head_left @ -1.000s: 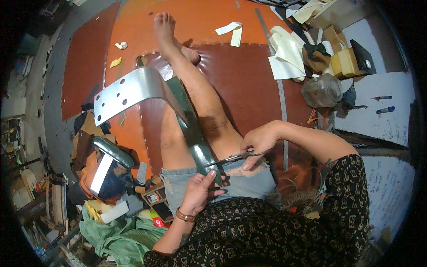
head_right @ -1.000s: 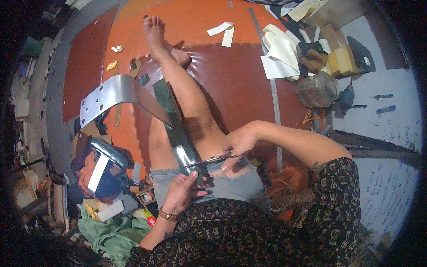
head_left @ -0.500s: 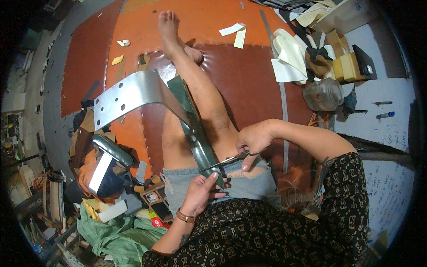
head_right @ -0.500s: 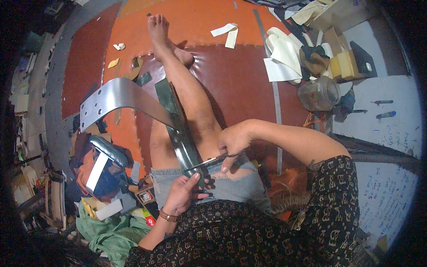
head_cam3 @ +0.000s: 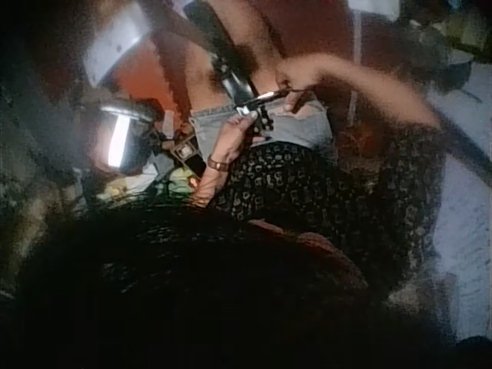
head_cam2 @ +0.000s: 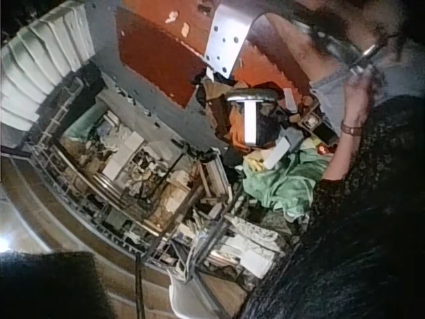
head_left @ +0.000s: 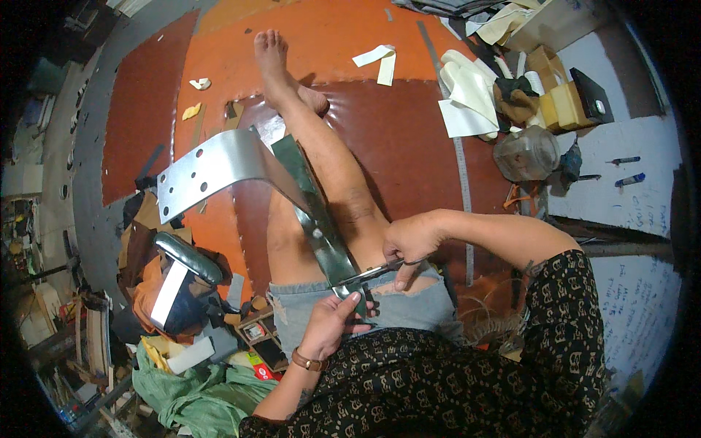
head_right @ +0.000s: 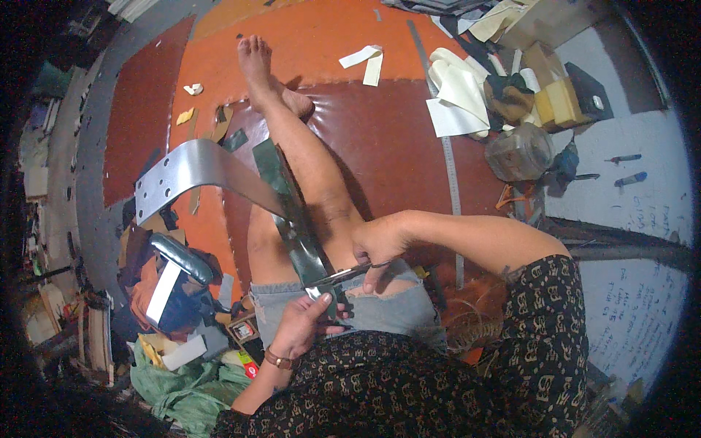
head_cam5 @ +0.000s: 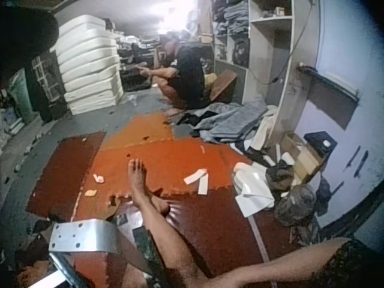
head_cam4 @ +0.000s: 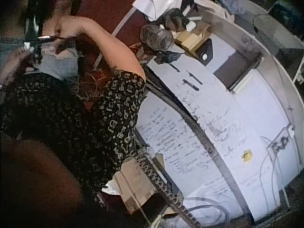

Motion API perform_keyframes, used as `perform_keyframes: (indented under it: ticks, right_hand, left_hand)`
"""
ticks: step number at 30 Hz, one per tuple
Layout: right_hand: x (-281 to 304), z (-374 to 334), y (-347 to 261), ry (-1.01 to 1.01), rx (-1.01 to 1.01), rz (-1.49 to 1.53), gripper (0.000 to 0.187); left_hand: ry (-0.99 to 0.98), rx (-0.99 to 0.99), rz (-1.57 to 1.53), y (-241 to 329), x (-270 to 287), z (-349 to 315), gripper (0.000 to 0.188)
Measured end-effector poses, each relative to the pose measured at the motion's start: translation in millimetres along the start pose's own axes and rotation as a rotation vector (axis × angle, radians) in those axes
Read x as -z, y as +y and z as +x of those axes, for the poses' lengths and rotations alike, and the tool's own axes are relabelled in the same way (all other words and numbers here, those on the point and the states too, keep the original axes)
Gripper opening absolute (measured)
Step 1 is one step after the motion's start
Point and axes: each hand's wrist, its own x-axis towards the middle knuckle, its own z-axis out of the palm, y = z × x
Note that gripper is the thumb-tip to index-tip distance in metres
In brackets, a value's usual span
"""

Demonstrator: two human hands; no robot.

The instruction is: The person sits on the floor and assembles a shoe component by attaching a green strip to a silver metal plate using a staple gun. They repeatedly position the parts, fire staples, and trim excess material with scissors.

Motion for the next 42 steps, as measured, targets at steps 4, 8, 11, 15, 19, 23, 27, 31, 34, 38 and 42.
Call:
perform_keyframes:
  ticks: [4, 8, 11, 15, 19, 23, 27, 31, 34, 38, 42]
  right_hand:
    - [-11, -7, 1, 0.03, -0.022, 0.001, 0.066]
    - [-17, -26, 14, 0.09, 0.056, 0.043, 0.072]
    - [-24, -49, 39, 0.293, 0.072, 0.226, 0.076]
    - [-77, -36, 92, 0.888, -0.221, 0.481, 0.067]
    - [-112, -6, 96, 1.108, -0.644, 0.209, 0.058]
    - [-114, 32, 32, 1.447, -0.182, 0.09, 0.063]
    - [-94, 67, -49, 1.345, -0.047, -0.228, 0.078]
    - [-90, 84, -59, 1.226, -0.166, -0.419, 0.081]
    - [-89, 84, -55, 1.237, -0.118, -0.417, 0.081]
    - [-86, 87, -48, 1.251, -0.057, -0.373, 0.08]
    - [-77, 82, -56, 1.165, -0.129, -0.457, 0.08]
  left_hand:
    - [-0.09, 0.065, 0.185, -8, 2, -7, 0.031]
    - [-0.106, -0.148, 0.761, 19, 10, -28, 0.034]
    - [0.312, -0.449, 0.631, 36, 47, -21, 0.035]
    - [0.494, -0.727, 0.362, 66, 58, 44, 0.037]
    - [0.595, -0.817, 0.592, 81, 53, 78, 0.038]
    - [0.648, -0.779, 0.627, 85, 41, 67, 0.031]
    - [0.73, -1.07, 0.731, 73, 25, 59, 0.038]
    - [0.603, -0.964, 0.903, 37, 43, 62, 0.046]
    - [0.545, -1.035, 0.922, 28, 45, 65, 0.037]
    - [0.503, -0.86, 0.961, 36, 44, 59, 0.039]
    - [0.516, -0.907, 0.737, 46, 36, 52, 0.046]
